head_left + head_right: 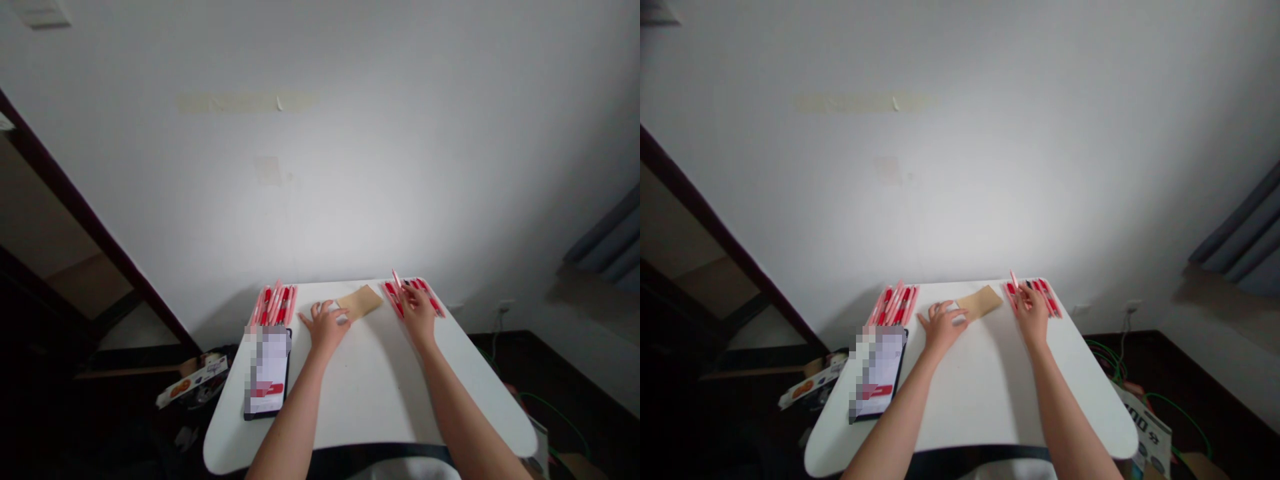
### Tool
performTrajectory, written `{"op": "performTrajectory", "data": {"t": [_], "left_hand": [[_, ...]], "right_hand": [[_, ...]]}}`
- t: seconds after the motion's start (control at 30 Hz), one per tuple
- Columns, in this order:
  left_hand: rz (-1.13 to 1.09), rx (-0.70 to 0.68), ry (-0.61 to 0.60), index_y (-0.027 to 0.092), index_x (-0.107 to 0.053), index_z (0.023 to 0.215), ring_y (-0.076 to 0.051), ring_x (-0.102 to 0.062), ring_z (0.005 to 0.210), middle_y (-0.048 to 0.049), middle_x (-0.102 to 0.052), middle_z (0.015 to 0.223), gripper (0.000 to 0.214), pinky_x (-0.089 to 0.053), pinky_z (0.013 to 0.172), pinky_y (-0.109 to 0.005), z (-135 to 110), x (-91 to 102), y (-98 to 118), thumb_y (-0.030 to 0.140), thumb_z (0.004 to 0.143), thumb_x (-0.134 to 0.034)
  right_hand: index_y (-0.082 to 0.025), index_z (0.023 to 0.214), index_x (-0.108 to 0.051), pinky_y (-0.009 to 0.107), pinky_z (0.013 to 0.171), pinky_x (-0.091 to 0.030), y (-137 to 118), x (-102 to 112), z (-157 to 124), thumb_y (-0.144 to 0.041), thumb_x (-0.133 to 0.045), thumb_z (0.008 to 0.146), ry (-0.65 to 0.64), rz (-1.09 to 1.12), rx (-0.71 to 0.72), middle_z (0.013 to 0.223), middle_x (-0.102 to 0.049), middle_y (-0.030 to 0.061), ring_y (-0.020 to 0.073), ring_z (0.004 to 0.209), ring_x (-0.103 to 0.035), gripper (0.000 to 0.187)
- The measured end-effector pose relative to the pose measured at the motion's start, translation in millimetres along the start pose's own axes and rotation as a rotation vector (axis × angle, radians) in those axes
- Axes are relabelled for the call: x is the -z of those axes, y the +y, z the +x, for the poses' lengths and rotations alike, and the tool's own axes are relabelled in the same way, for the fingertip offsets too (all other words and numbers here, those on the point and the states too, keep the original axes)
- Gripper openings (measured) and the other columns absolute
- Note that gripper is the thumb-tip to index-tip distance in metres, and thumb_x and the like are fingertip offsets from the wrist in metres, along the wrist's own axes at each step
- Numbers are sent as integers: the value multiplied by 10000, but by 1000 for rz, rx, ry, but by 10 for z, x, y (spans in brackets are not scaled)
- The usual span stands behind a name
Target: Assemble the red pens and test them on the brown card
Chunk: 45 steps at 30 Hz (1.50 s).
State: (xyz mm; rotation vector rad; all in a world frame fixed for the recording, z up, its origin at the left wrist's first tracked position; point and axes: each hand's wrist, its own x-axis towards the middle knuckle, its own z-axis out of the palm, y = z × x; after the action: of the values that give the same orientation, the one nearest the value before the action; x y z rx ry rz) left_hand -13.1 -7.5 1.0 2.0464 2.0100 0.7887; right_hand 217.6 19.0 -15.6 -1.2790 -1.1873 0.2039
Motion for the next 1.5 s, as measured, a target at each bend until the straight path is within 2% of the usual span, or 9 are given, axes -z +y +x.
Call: {"op": "performTrajectory", "data": {"t": [0.1,0.17,0.23,0.4,0.7,0.9,1.1,1.5], "left_hand": [[21,10,0,420,-691,1014,-312,-329,1282,1,-549,1321,294,-50,1057,-743,-8,13,23,473,726,-680],[38,14,12,400,-692,1008,-311,-328,1278,-10,-554,1312,303,-66,1056,-742,-8,11,28,489,718,-682],[46,7,34,384,-695,994,-311,-333,1272,-14,-564,1294,295,-72,1052,-747,-4,-1,21,480,715,-687],[44,-12,72,375,-689,992,-305,-350,1258,-15,-580,1261,285,-72,1039,-760,7,-38,-18,454,719,-688],[73,10,100,357,-694,987,-307,-343,1272,-23,-583,1260,254,-96,1063,-731,14,-28,-25,423,747,-648],[102,32,111,345,-693,1005,-302,-343,1274,-30,-578,1266,259,-101,1085,-701,10,1,-22,399,762,-621],[114,35,110,334,-699,1000,-310,-357,1265,-37,-583,1255,260,-120,1079,-700,7,19,-7,379,757,-621],[88,30,149,340,-706,981,-312,-357,1256,-44,-589,1244,244,-79,1067,-717,22,-14,-50,361,754,-619]], "right_hand": [[-173,945,-700,437,886,-390,35,-8,-26,-464,-518,851,-19,-287,152,938,-681,123,265,972,-520,356],[-176,919,-707,450,886,-360,38,-33,-55,-424,-498,864,-27,-450,164,896,-689,122,281,989,-493,330],[-176,928,-708,476,905,-319,17,-65,-83,-382,-476,874,-51,-584,161,951,-693,133,293,1030,-470,315],[-187,862,-706,521,973,-211,-116,-130,-120,-309,-453,871,-130,-757,194,905,-709,123,294,1048,-462,281],[-205,780,-692,564,1030,-114,-263,-207,-161,-274,-413,878,-230,-899,257,924,-703,125,302,1046,-458,304],[-222,819,-723,574,1020,-132,-338,-175,-193,-285,-439,865,-239,-964,243,964,-693,119,317,1053,-451,294],[-218,861,-739,597,1024,-110,-353,-165,-229,-216,-473,817,-253,-946,230,959,-688,132,323,1037,-465,269],[-205,873,-718,595,984,-155,-316,-154,-219,-203,-403,863,-220,-933,202,958,-678,149,323,1058,-452,316]]}}
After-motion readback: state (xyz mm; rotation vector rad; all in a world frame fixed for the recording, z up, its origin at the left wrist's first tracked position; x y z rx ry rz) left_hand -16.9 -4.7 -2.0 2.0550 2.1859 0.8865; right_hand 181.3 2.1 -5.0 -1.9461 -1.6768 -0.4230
